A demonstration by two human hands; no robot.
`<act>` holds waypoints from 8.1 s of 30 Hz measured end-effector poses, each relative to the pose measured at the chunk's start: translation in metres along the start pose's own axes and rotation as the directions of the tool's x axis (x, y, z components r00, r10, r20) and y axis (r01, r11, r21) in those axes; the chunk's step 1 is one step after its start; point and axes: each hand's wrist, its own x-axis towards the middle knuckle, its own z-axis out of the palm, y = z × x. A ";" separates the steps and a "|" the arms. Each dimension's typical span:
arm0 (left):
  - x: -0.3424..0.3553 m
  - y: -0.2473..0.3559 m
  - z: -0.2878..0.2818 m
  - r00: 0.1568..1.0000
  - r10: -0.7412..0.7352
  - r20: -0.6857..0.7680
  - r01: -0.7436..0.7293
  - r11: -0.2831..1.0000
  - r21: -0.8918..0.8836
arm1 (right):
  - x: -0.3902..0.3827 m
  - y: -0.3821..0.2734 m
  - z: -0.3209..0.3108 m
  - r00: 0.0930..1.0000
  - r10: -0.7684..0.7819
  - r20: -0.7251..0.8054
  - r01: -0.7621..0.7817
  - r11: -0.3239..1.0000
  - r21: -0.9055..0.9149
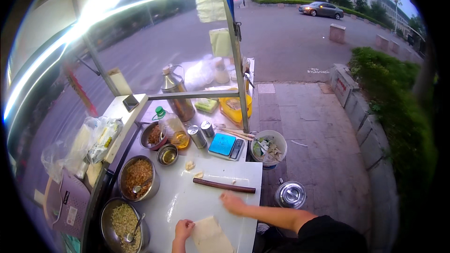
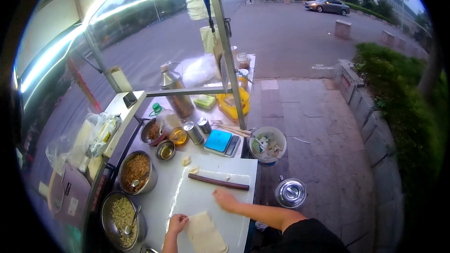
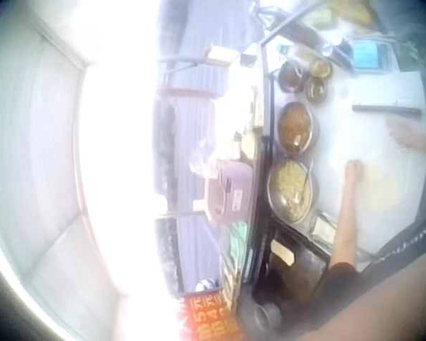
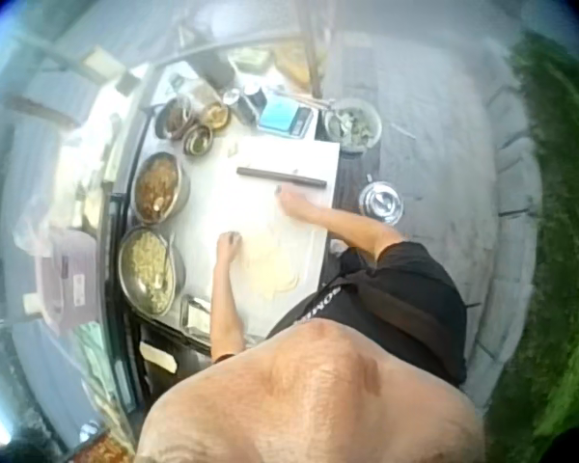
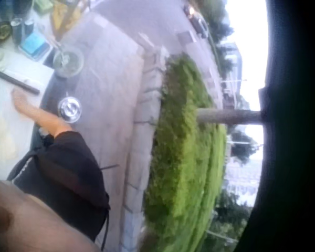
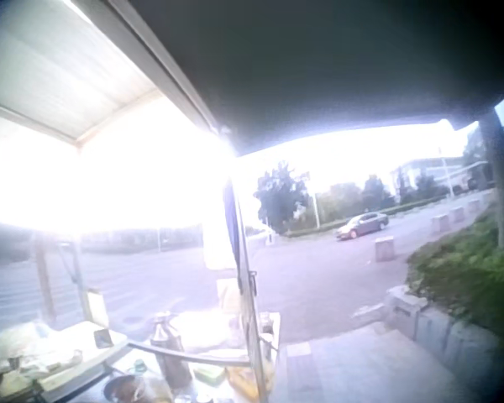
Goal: The person rolls out dough on a white cutting board using a rolling pin, then places it on a flat-top grill. They use tongs to flip the cooking dough and a spatula to press it. The person also handles a large metal pot containing dough, kneading it by hand.
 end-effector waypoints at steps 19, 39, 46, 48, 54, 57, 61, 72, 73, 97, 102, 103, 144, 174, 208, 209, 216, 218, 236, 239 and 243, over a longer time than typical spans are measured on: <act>0.008 0.008 -0.002 0.967 -0.136 0.217 0.118 0.988 0.096 | -0.015 -0.094 0.057 0.934 0.021 0.357 0.099 0.944 -0.314; -0.083 0.036 -0.031 0.974 0.156 0.166 -0.156 0.988 -0.011 | -0.056 -0.076 0.051 0.726 -0.531 0.437 0.628 0.771 -0.106; -0.170 0.064 -0.040 0.907 0.175 0.384 -0.141 0.983 -0.116 | -0.086 -0.163 0.000 0.250 -0.091 0.964 0.423 0.906 -0.024; -0.187 0.073 -0.055 0.890 0.200 0.409 -0.114 0.968 -0.224 | -0.075 -0.186 -0.006 0.039 -0.132 0.990 0.433 0.895 0.102; -0.192 0.106 -0.140 0.964 0.072 0.254 0.007 0.954 -0.299 | -0.011 -0.252 -0.011 -0.214 -0.282 0.935 0.478 0.805 0.352; -0.207 0.133 -0.170 0.991 -0.103 0.084 0.123 0.948 -0.293 | 0.006 -0.290 -0.025 -0.183 -0.367 0.912 0.560 0.723 0.404; -0.208 0.163 -0.147 0.936 -0.192 -0.296 0.144 0.974 -0.175 | 0.012 -0.297 -0.047 -0.039 -0.386 0.921 0.741 0.607 0.286; -0.165 0.206 0.124 0.910 -0.317 -0.269 0.283 0.946 -0.159 | -0.007 -0.060 -0.070 -0.056 -0.425 0.903 0.851 0.453 0.266; -0.160 0.198 0.127 0.857 -0.362 -0.367 0.281 0.925 -0.256 | -0.003 -0.057 -0.062 0.083 -0.467 0.881 0.813 0.542 0.211; -0.028 0.040 0.075 0.529 -0.416 -0.740 -0.098 0.836 -0.540 | 0.061 -0.024 -0.011 0.771 -0.595 0.226 0.629 0.659 -0.413; -0.046 0.037 0.056 0.397 -0.575 -0.715 -0.190 0.711 -0.677 | 0.059 0.002 -0.066 0.883 -0.413 0.223 0.469 0.759 -0.452; -0.059 0.047 0.045 0.398 -0.584 -0.708 -0.099 0.739 -0.666 | 0.061 0.003 -0.074 0.879 -0.404 0.253 0.476 0.760 -0.442; -0.066 0.046 0.054 0.467 -0.568 -0.678 0.715 0.693 -0.088 | 0.078 -0.120 0.087 0.502 -0.520 0.691 0.845 0.464 -0.265; -0.057 0.020 0.031 0.470 -0.537 -0.701 0.715 0.697 -0.055 | 0.095 -0.136 0.118 0.364 -0.597 0.715 0.919 0.356 -0.171; -0.065 -0.012 0.023 0.562 -0.352 -0.748 0.507 0.862 -0.024 | 0.093 -0.144 0.134 0.225 -0.657 0.719 0.963 0.262 -0.063; -0.076 0.009 0.034 0.596 -0.329 -0.733 0.499 0.866 0.016 | 0.079 -0.127 0.118 0.225 -0.660 0.717 0.966 0.246 -0.077; -0.075 -0.005 0.013 0.608 -0.317 -0.728 0.420 0.906 -0.044 | 0.105 -0.150 0.128 0.107 -0.810 0.576 0.972 0.206 0.110; -0.060 -0.012 -0.009 0.502 -0.306 -0.809 0.479 0.877 -0.035 | 0.128 -0.168 0.146 0.081 -0.813 0.577 0.977 0.180 0.117; -0.020 -0.018 -0.012 0.507 -0.797 -0.328 0.657 0.604 -0.450 | 0.122 -0.162 0.162 0.644 -0.213 0.734 0.588 0.752 -0.298; -0.018 -0.015 -0.010 0.539 -0.720 -0.437 0.600 0.692 -0.400 | 0.125 -0.163 0.161 0.588 -0.230 0.775 0.596 0.771 -0.223; -0.025 -0.025 -0.008 0.702 -0.612 -0.364 0.352 0.743 -0.569 | 0.132 -0.156 0.140 0.496 -0.361 0.790 0.563 0.826 0.024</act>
